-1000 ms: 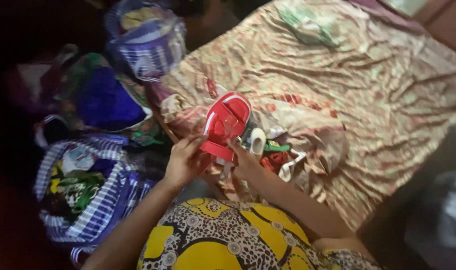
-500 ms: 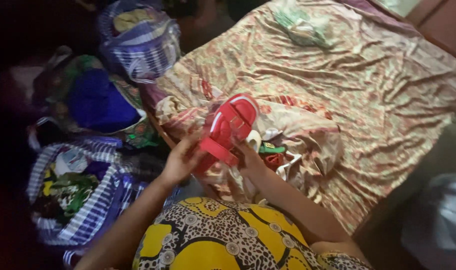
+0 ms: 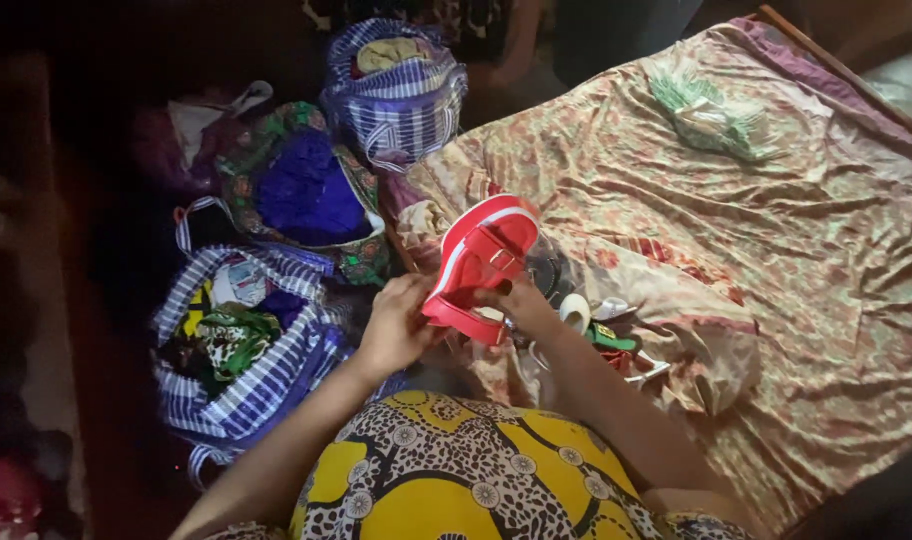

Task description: The person repeatedly picks up individual shoes from a wall-mounted rack, briefly holds them, and places them onto a pile on a nearby bed. The person handles various types of footwear including sandals, flats, and sneakers.

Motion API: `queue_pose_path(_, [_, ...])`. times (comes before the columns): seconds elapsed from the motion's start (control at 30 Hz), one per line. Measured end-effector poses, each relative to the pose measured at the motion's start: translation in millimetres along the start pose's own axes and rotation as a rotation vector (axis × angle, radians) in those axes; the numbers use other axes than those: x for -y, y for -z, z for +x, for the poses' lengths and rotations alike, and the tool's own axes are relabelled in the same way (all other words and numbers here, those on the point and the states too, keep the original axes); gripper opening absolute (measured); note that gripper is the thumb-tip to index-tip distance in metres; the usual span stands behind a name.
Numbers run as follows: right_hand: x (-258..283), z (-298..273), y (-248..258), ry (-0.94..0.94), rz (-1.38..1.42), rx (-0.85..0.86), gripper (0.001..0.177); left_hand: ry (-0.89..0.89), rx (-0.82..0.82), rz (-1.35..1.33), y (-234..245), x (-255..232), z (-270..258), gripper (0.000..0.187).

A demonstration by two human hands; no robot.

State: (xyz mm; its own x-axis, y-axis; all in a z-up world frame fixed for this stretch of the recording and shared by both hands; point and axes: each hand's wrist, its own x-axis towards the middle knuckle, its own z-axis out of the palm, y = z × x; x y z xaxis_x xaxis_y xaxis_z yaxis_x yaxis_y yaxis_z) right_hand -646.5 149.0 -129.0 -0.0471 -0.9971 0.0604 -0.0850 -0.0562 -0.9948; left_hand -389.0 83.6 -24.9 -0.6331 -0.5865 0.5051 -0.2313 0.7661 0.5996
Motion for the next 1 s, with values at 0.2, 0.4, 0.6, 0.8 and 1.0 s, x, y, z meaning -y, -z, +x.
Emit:
queue_pose_path(0.2, [65.3,18.5,-5.5,0.294,-0.184,-0.536,0.059,0.112,0.057,0.126,24.5,11.6,-12.6,0.069])
queue_pose_path(0.4, [141.3,19.6,-49.3,0.629,-1.356,-0.206,0.038,0.009,0.082,0.107,24.0,16.5,-20.7,0.067])
queue_pose_path(0.6, [80.7,12.3,18.9,0.263,-0.774,-0.521,0.043,-0.05,0.043,0.05,32.2,27.4,-23.3,0.067])
queue_pose_path(0.8, [16.4,-7.3,55.0,0.217,-0.225,-0.523,0.022,-0.001,0.03,-0.077,20.1,62.9,-14.7,0.053])
queue_pose_path(1.0, [14.2,-47.3,8.2,0.448,-0.326,-0.442,0.029,0.372,0.167,-0.47,-38.6,93.8,-19.8,0.042])
